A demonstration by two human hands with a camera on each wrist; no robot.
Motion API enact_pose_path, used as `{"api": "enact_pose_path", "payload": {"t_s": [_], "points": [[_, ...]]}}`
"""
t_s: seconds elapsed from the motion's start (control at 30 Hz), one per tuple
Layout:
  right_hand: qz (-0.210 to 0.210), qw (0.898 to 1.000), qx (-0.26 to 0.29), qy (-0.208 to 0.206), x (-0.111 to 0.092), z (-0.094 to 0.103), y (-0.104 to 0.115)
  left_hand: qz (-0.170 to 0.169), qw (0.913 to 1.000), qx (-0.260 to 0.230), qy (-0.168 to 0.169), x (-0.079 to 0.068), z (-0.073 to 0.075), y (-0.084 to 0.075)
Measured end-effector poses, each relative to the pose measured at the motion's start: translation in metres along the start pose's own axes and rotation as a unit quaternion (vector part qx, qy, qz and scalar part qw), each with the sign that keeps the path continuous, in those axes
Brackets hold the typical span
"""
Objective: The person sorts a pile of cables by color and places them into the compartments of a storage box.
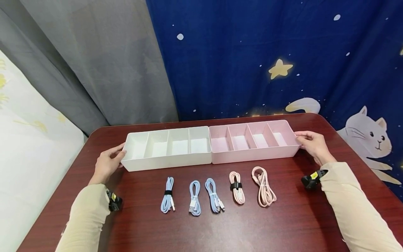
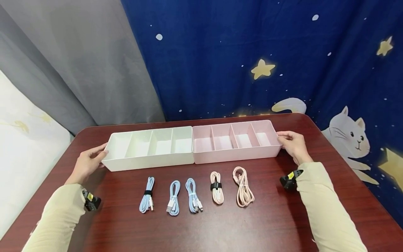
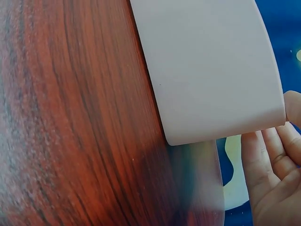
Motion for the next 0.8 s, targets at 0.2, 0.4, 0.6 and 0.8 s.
{"api": "enact_pose_path", "payload": {"t_s": [0.2, 0.4, 0.6, 0.8], "points": [[0.000, 1.000, -0.010, 0.000, 0.000, -0.002, -0.003, 0.009, 0.9999, -0.002, -0.012, 0.008, -0.001, 0.018], [-0.005, 1.000, -0.016, 0.002, -0.002, -0.003, -0.003, 0.001, 1.0000, 0.001, -0.008, 0.009, 0.000, 0.025], [-0.006, 1.000, -0.022, 0.003, -0.001, -0.001, -0.006, 0.009, 0.9999, -0.007, 0.001, 0.008, -0.002, 0.025], [-0.002, 1.000, -0.030, 0.004, -0.002, 0.000, -0.003, 0.011, 0.9999, -0.001, -0.006, 0.001, 0.001, 0.011]]}}
Point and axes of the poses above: each hand's wrist, its own x-axis towards the middle knuckle, its own z-axis out of the back of the hand, y = z × x, the point moved 4 cm from there along x, towards the middle knuckle, and after that the axes turned 2 degrees about -z, right-handed, at the moved point
